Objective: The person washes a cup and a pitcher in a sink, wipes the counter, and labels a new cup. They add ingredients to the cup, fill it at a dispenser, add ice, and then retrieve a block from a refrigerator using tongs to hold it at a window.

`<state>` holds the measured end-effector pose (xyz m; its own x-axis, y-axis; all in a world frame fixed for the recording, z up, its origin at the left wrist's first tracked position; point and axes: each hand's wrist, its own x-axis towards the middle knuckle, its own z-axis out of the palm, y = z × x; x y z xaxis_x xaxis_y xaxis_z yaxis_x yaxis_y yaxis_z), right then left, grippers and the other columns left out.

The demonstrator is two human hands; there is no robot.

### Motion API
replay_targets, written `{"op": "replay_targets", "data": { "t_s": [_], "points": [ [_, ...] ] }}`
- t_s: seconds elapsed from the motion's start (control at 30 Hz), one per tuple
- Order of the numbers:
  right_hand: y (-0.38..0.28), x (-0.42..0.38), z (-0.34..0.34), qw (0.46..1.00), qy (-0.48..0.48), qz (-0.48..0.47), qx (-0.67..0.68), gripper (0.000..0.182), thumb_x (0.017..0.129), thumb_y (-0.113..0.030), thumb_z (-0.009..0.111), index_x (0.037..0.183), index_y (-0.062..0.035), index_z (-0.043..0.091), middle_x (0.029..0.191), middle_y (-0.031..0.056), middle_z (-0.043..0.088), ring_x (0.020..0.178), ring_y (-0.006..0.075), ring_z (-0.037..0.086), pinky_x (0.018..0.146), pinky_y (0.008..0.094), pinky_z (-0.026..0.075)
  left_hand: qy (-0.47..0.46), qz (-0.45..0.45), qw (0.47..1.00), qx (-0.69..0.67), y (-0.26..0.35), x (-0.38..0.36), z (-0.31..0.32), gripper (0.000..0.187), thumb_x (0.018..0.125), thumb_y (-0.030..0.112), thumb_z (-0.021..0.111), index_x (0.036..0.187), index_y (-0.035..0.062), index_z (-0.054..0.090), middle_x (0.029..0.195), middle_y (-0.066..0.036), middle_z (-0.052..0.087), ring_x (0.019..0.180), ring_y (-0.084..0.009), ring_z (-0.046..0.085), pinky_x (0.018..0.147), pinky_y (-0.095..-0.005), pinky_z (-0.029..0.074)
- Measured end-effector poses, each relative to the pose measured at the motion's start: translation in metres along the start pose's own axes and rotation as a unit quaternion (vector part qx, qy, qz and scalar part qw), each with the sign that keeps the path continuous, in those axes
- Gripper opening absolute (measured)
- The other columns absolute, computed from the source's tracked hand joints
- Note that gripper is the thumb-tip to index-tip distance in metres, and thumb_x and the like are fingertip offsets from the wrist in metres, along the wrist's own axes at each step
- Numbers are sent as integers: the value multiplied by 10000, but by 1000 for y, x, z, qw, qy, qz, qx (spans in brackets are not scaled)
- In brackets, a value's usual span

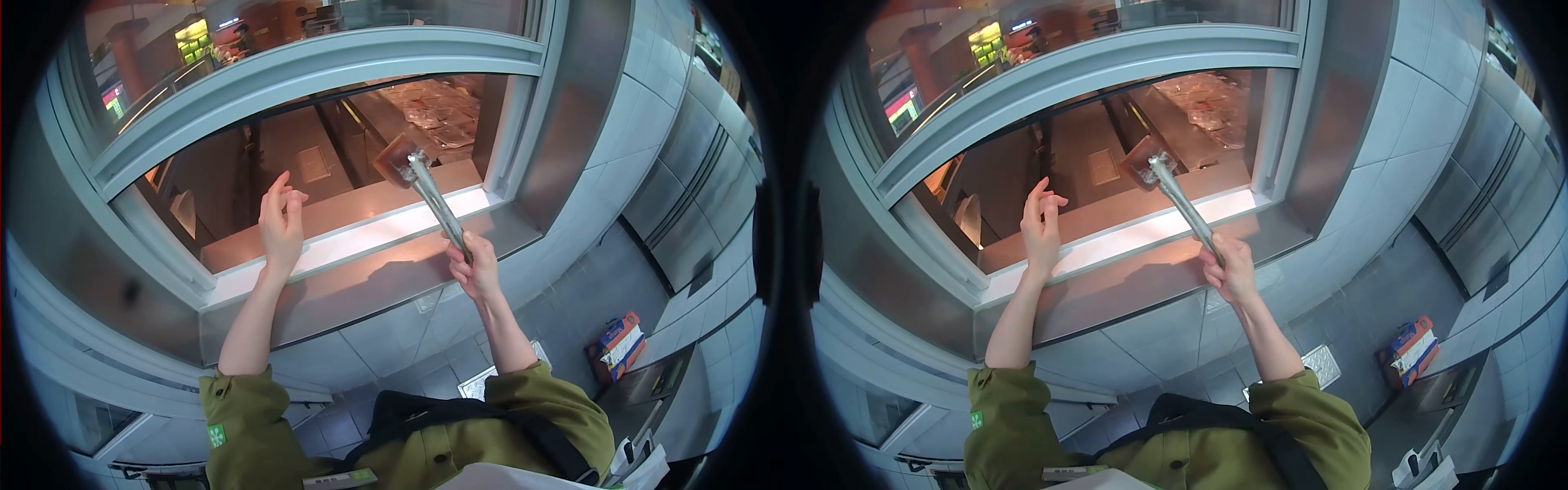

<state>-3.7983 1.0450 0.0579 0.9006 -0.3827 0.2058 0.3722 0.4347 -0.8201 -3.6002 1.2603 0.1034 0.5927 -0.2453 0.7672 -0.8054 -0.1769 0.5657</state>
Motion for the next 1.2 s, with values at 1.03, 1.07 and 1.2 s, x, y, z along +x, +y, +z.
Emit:
{"op": "replay_targets", "data": {
  "t_s": [1.03,1.07,1.2],
  "points": [
    [4,2,3,999,14,-5,47,334,868,-269,463,944,46,543,585,4,415,366,13,266,322,168,223,-15,-8,999,43,7,0,-2,320,879,187,427,1140,5,461,795,-70,607,918,-172,508,831,-318,363],
    [4,2,2,999,15,-7,47,337,868,-271,464,942,47,544,586,6,418,366,13,268,321,169,222,-15,-9,999,43,6,0,-1,320,880,189,425,1140,6,461,795,-69,607,918,-170,507,830,-318,364],
    [4,1,3,999,20,-3,47,336,865,-265,465,943,52,544,586,8,419,365,14,268,319,168,226,-24,-18,999,27,7,-3,0,318,880,191,422,1142,15,464,794,-70,609,925,-174,503,831,-319,367]
  ]
}}
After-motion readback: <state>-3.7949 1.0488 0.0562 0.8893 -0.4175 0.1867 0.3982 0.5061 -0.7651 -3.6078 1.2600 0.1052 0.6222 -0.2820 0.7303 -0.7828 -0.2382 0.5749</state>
